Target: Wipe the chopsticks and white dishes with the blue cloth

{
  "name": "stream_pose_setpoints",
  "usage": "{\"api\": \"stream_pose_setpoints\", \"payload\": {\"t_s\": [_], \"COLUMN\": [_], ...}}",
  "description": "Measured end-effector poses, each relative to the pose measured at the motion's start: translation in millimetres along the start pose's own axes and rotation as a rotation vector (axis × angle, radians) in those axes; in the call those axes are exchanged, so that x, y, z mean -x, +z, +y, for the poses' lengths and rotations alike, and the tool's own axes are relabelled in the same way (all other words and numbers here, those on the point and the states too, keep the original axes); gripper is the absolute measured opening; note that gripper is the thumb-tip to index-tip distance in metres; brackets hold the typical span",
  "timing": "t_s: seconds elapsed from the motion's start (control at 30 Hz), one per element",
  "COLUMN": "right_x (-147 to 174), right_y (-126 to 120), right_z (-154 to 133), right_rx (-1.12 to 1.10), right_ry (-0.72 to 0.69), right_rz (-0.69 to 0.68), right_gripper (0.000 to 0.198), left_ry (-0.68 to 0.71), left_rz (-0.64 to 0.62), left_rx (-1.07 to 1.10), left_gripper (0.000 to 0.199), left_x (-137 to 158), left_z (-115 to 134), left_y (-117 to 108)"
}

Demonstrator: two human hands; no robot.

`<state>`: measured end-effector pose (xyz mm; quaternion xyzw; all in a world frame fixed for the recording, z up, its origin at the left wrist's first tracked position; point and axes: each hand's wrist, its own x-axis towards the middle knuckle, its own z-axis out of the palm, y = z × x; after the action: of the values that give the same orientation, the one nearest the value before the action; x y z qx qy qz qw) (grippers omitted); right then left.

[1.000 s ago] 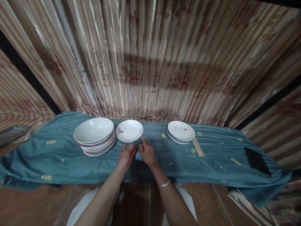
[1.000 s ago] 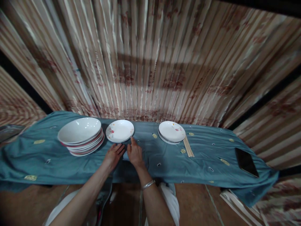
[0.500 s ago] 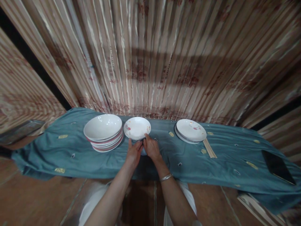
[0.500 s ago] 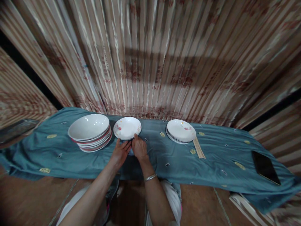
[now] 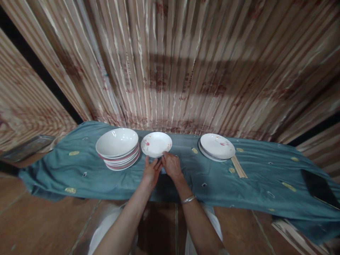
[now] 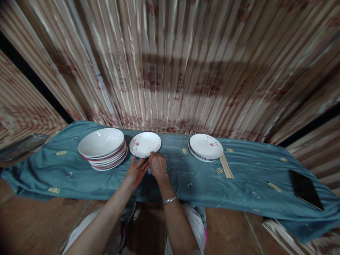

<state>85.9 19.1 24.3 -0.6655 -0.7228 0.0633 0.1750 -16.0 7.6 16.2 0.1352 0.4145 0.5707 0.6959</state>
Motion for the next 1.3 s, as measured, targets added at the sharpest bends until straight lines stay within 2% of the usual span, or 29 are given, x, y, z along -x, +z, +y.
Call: {"api": "stream_pose_setpoints", "payload": {"t_s": [0.2, 0.37, 0.47, 0.7, 0.9, 1.07, 1.23, 1.3], "right_x": [5, 13, 20, 45, 70, 95, 116, 119], "right_y": [-5, -10, -13, -17, -20, -32, -49, -56], "right_z": [-1, 6, 10, 17, 33, 51, 78, 92], "right_rx": [0.008, -0.020, -0.031, -0.070, -0.087, -0.301, -0.582, -0.670], "right_ry": [-0.024, -0.033, -0.055, -0.074, -0.093, -0.132, -0.005, 0.065], "right_rz": [0.031, 0.072, 0.109, 0.147, 0.108, 0.071, 0.095, 0.165], "right_gripper": [0.026, 0.028, 0.029, 0.031, 0.030, 0.029, 0.028, 0.032], "left_ry": [-0.025, -0.090, -0.127, -0.101, -0.036, -0.061, -0.097, -0.117], "left_rz": [0.044, 0.039, 0.016, -0.022, -0.050, -0.143, -0.194, -0.215], "left_rx": [0.024, 0.030, 0.025, 0.012, -0.024, -0.115, -0.179, -0.223], "left_gripper": [0.059, 0.023, 0.011, 0.012, 0.026, 0.028, 0.023, 0.022], "left_x": [5, 5, 3, 1, 13, 24, 27, 29], "left_z": [2, 4, 6, 6, 0, -6, -19, -24], "left_y": [2, -2, -5, -7, -7, -11, -15, -16]}}
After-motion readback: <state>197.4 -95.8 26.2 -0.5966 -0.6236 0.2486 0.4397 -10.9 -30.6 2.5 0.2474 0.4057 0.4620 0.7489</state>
